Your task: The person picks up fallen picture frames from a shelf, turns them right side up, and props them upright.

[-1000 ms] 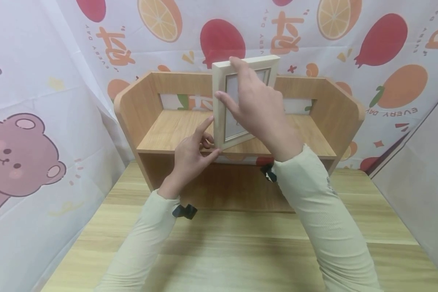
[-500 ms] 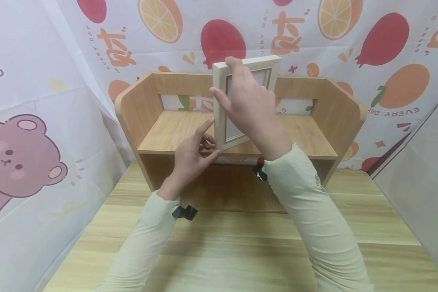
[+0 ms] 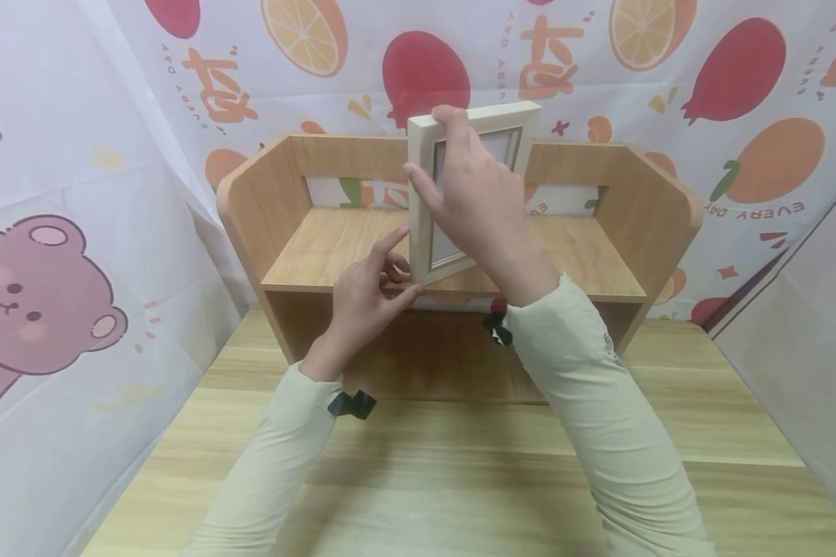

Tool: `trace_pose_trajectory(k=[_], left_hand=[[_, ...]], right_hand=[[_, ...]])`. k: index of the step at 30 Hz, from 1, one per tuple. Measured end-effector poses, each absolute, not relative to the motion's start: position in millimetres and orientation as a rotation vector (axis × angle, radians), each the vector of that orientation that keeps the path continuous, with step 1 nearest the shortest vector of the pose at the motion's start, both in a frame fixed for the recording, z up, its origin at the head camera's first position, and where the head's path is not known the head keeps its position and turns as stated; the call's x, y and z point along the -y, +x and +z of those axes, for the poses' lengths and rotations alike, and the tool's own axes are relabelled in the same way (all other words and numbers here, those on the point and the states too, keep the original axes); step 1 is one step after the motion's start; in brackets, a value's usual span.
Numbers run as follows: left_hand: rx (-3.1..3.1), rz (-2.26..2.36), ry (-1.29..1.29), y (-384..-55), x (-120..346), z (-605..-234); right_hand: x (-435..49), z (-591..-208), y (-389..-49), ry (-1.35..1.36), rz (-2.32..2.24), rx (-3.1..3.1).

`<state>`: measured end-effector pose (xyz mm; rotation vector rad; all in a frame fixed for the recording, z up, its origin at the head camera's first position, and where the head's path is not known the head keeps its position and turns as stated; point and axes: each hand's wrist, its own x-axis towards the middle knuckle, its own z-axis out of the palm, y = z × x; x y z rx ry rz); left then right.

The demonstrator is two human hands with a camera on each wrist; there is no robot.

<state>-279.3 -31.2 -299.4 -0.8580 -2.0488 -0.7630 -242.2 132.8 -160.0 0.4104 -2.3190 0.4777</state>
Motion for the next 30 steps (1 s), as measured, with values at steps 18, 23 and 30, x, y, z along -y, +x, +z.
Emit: trace_pose_trajectory(k=[18, 23, 30], left_hand=[[1.947, -0.784, -0.852, -274, 24, -305], [1.954, -0.809, -0.833, -269, 19, -305], [1.997, -0.836, -0.795, -266, 15, -303]], right_hand=[[-131, -158, -242, 0.465, 0.589, 2.346], [-131, -160, -242, 0.442, 0.566, 2.335], [-128, -162, -244, 0.387, 0.526, 2.308]])
